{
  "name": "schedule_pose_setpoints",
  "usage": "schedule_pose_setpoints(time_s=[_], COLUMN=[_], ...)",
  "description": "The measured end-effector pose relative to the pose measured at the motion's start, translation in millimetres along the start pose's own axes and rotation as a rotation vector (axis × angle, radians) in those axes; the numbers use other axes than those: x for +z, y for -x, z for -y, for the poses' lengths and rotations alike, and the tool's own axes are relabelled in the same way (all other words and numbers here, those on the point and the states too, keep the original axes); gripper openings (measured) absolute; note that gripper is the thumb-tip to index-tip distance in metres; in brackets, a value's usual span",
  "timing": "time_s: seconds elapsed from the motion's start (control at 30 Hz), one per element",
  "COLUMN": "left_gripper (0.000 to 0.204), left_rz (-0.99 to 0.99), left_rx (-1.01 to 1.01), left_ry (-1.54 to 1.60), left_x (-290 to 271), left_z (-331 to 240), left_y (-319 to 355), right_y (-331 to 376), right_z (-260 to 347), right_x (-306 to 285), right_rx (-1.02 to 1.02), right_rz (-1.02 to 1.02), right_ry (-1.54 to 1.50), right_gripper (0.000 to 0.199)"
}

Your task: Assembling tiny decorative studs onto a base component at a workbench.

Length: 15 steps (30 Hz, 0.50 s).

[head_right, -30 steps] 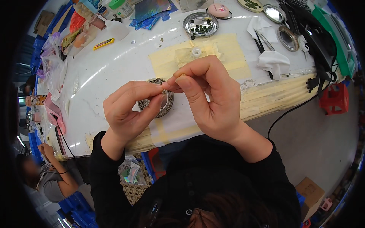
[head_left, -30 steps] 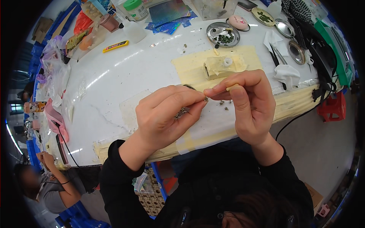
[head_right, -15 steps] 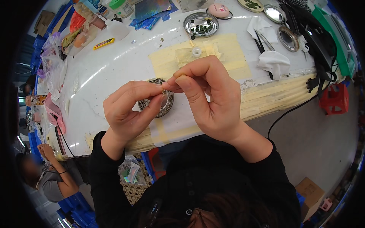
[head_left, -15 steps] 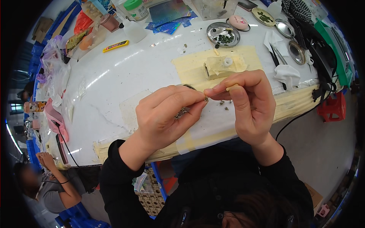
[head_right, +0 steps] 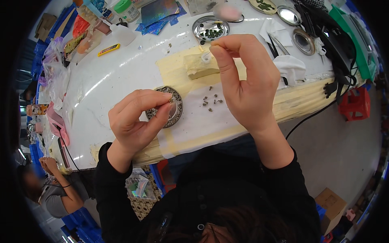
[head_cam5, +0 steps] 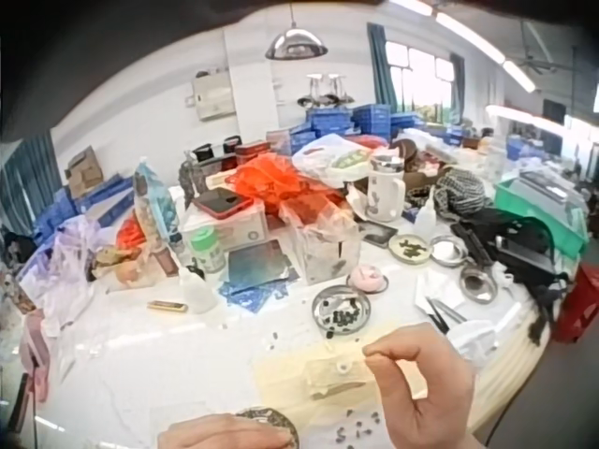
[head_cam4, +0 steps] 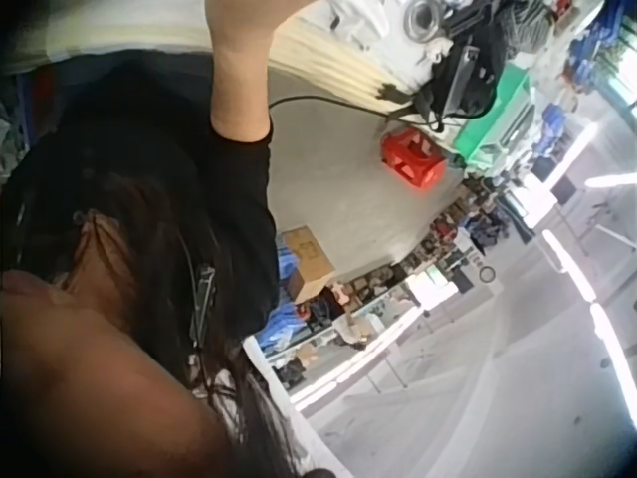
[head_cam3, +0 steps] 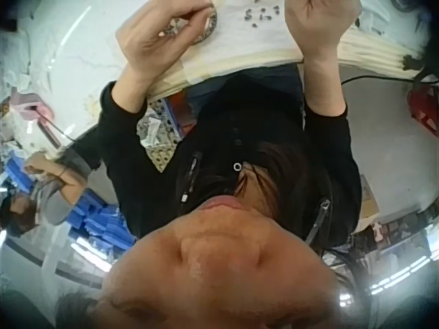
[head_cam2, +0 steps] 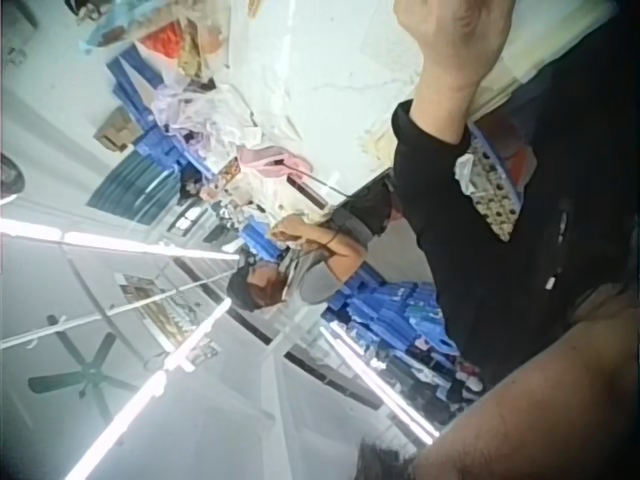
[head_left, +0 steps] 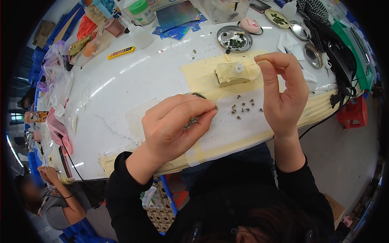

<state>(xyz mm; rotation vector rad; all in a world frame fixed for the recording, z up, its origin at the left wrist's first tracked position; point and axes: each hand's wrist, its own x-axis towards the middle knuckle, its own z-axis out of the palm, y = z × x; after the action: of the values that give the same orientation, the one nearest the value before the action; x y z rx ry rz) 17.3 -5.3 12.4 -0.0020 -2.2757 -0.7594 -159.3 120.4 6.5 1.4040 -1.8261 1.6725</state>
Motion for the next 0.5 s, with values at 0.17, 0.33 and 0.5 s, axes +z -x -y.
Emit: schedule_pose_setpoints(time_s=[0.17, 0.33, 0.5], left_gripper=[0.02, 0.023, 0.023], left_rz=[-0.009, -0.047, -0.106], left_rx=[-0.015, 0.056, 0.178], left_ry=[0.007, -0.053, -0.176], left_x=[-1.8, -2.5, 1.7], left_z=[-0.4, -1.2, 3.6], left_y=[-0.4, 0.2, 1.4], right_y=[-1.4, 6.4, 23.0], right_z=[-14.3, 12.9, 30.3], right_x=[3.7, -2.7, 5.6], right_rx=[-0.178, -0.127, 0.295], right_rz=[0.099, 0.144, 0.413], right_ry=[0.309, 0.178, -0.415], right_gripper=[0.014, 0.015, 0.007])
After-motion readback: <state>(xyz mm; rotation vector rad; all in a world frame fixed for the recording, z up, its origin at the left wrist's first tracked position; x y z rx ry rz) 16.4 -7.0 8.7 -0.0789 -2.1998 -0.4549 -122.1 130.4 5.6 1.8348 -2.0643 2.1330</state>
